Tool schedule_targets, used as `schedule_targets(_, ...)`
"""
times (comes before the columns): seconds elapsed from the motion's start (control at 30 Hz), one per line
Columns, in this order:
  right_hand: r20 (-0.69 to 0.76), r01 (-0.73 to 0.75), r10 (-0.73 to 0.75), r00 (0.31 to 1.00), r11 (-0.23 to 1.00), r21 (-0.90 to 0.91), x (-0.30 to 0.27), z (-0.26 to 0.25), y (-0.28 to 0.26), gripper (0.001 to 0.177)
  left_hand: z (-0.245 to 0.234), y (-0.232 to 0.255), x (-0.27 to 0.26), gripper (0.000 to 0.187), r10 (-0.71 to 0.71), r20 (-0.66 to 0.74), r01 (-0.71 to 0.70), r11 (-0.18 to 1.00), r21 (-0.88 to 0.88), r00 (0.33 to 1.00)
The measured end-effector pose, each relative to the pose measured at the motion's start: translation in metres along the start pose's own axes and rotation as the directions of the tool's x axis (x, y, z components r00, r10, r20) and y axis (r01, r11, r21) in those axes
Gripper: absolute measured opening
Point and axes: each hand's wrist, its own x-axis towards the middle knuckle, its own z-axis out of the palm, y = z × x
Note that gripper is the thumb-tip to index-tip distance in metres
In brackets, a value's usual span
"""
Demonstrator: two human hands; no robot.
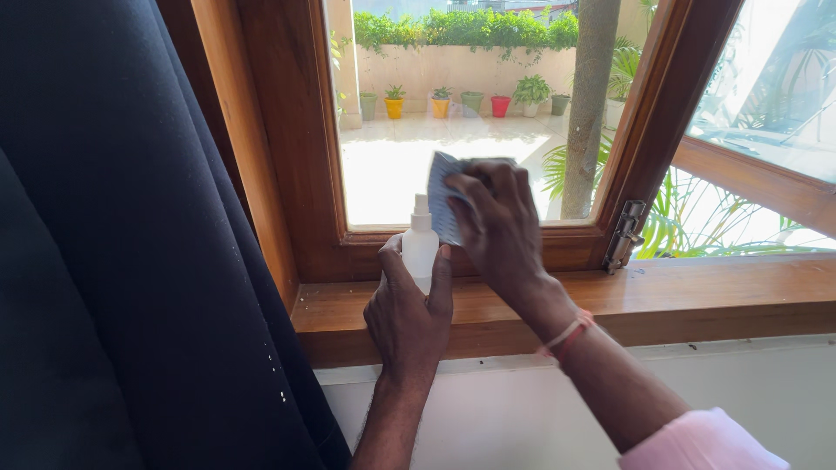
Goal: The person cleans a window pane using a spray bottle and a patterned cloth. They repeatedly spray the glass and wipe it in circular and linear motions, focusing on different sections of the window throughout the video.
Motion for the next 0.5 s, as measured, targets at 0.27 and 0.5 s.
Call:
schedule_targets(0.27,-0.072,-0.073,0.066,0.995,0.993,-0.095,-0.005,-0.030,0.042,0.029,0.005,-0.003,0.001,0.054,-0.013,0.013,0.013,1.000,-0.007,1.000)
schedule_targets(0.5,-0.167,-0.050,0.061,0.984,0.996,0.071,0.035,0.014,0.004,0.027,0.002,-0.001,-0.001,0.052,0.039,-0.044,-0.041,0.998,-0.043,0.998)
